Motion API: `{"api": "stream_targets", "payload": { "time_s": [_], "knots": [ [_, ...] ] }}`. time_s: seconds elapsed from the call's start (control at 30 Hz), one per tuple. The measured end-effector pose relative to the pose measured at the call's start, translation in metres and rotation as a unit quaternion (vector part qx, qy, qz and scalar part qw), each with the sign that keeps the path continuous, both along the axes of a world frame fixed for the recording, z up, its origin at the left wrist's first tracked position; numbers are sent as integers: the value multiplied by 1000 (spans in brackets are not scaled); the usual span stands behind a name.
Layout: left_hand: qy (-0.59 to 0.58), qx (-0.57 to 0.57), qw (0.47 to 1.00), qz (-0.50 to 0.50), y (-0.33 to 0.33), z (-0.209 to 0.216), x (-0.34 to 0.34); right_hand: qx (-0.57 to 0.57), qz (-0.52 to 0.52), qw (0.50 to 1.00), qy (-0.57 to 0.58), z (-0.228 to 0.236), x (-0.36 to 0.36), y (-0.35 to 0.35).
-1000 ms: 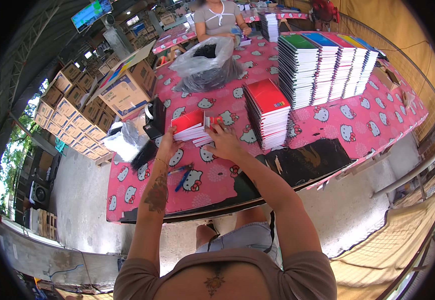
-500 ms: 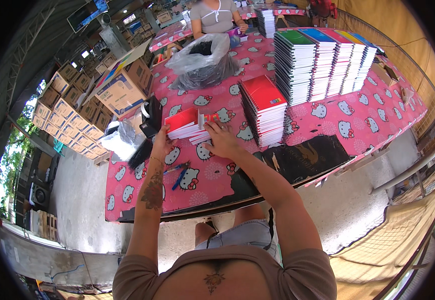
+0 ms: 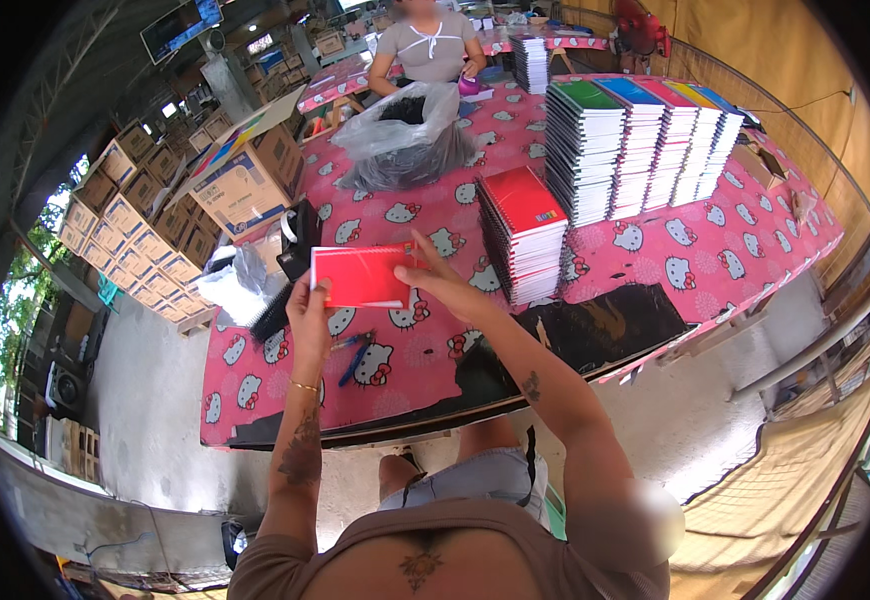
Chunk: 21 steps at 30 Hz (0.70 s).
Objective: The person applies adhesive strips to the edges of red and white notebook covers by hand and stacks them.
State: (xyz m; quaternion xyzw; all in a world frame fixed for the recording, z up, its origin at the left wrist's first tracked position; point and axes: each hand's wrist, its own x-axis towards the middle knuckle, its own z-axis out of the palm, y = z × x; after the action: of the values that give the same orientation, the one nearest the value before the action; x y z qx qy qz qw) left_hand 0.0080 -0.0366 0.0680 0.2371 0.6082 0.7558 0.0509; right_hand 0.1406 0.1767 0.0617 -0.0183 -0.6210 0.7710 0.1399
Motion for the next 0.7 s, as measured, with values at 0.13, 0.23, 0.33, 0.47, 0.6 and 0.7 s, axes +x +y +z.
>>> {"api": "stream_targets", "payload": {
  "time_s": [0.13,0.23,0.33,0.47,0.6,0.7],
  "knots": [
    [148,-80,978,-125,11,30,51,68,14,996,48,-5,37,17],
    [311,-206,893,-252,21,59,60,134,49,988,55,3,60,2],
    [361,-202,883,-221,37,72,81,37,-7,998,56,-15,66,-6],
    [191,-133,949,-213,13,2,83,-228,-105,957,143,-45,82,-27],
    [204,-228,920,-245,2,-4,79,-226,-129,961,88,-68,92,-35],
    [302,-280,872,-264,-4,0,71,105,-148,981,71,-71,105,-6]
  ]
}}
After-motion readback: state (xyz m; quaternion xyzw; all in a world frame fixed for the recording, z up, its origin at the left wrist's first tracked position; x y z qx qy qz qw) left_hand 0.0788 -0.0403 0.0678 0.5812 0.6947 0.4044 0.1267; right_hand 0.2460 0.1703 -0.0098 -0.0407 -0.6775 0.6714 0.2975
